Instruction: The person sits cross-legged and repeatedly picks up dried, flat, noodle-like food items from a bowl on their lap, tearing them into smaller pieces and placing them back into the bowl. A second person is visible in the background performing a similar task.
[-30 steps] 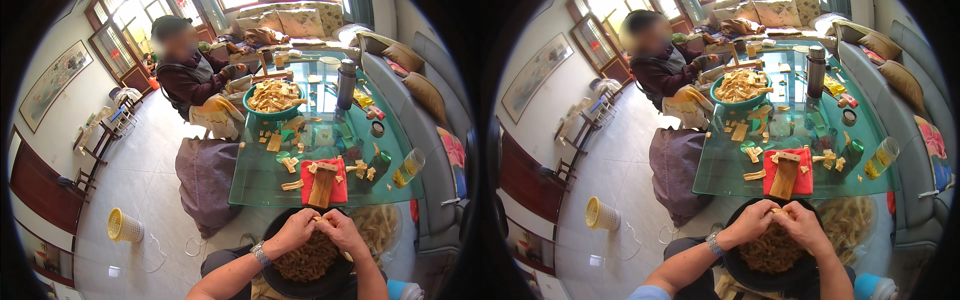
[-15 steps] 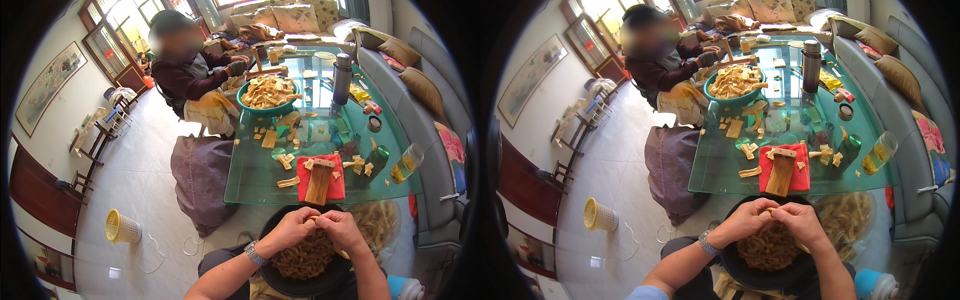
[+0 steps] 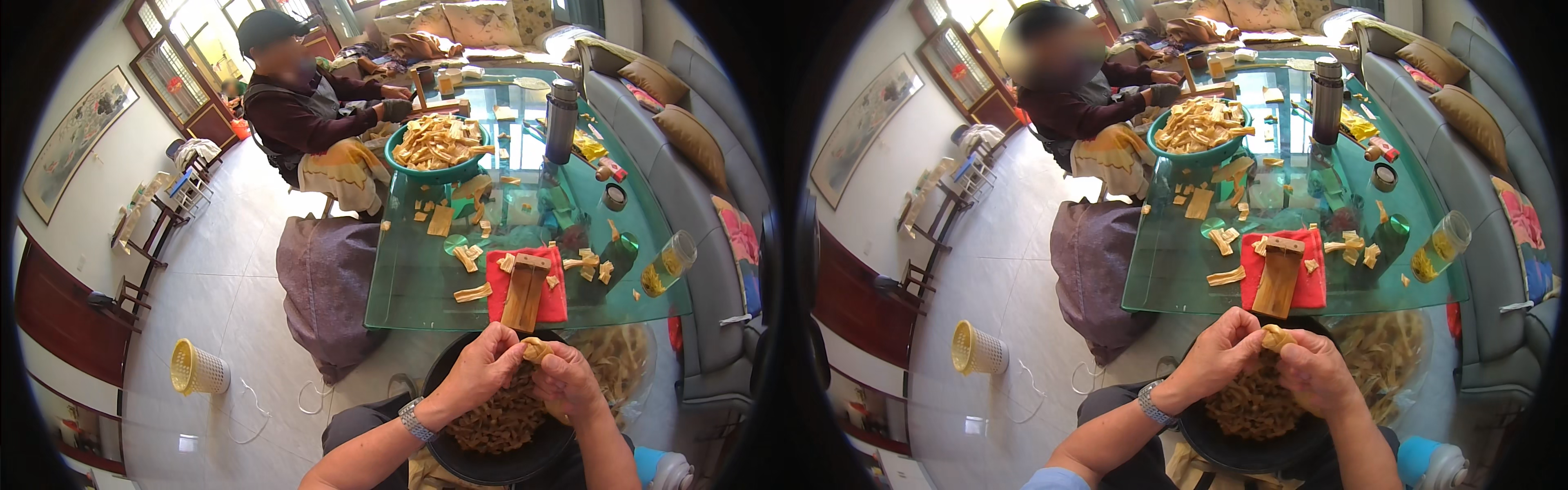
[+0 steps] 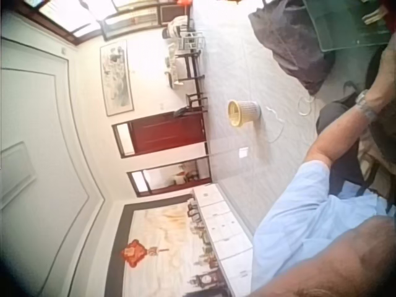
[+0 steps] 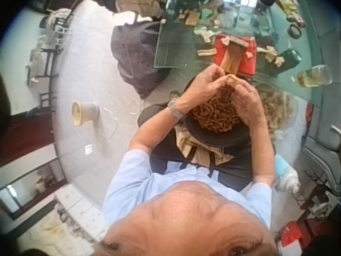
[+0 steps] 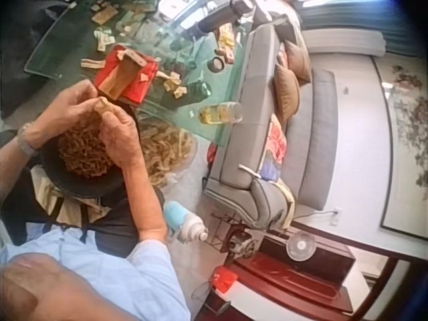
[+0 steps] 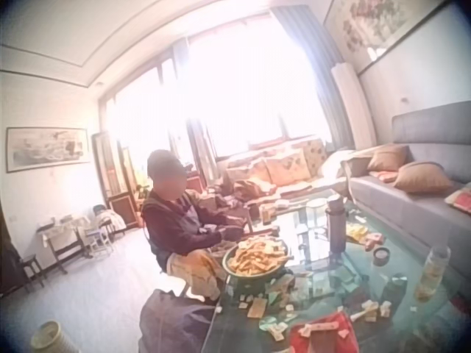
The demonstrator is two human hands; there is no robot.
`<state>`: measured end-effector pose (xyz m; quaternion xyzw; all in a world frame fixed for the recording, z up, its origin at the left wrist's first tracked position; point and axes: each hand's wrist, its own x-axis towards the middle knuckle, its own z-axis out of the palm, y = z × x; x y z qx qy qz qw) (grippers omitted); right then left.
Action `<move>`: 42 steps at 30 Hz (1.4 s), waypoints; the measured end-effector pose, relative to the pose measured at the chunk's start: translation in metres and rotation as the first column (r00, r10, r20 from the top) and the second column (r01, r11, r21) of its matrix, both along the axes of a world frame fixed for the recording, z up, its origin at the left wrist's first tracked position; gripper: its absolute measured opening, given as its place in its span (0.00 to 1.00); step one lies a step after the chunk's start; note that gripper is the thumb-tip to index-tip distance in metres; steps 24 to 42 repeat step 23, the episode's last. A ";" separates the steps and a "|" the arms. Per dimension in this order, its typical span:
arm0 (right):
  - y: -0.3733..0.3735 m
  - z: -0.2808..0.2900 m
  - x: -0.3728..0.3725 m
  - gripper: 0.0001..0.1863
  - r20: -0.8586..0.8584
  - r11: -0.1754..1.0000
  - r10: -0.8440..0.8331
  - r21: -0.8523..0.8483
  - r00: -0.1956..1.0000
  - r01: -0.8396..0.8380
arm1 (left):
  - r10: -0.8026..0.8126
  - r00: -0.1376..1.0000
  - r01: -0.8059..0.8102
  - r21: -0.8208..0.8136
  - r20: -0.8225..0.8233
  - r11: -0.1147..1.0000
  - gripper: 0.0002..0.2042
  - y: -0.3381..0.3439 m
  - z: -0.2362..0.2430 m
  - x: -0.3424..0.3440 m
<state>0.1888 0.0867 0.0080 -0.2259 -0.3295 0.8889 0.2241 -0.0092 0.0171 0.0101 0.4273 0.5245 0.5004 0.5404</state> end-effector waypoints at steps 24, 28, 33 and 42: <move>0.010 -0.003 -0.002 0.14 0.418 0.849 -0.114 0.513 0.901 -0.131 | 0.071 0.955 -0.040 -0.115 0.288 0.993 0.08 0.003 0.013 -0.034; 0.010 -0.003 -0.002 0.14 0.418 0.849 -0.114 0.513 0.901 -0.131 | 0.071 0.955 -0.040 -0.115 0.288 0.993 0.08 0.003 0.013 -0.034; 0.010 -0.003 -0.002 0.14 0.418 0.849 -0.114 0.513 0.901 -0.131 | 0.071 0.955 -0.040 -0.115 0.288 0.993 0.08 0.003 0.013 -0.034; 0.010 -0.003 -0.002 0.14 0.418 0.849 -0.114 0.513 0.901 -0.131 | 0.071 0.955 -0.040 -0.115 0.288 0.993 0.08 0.003 0.013 -0.034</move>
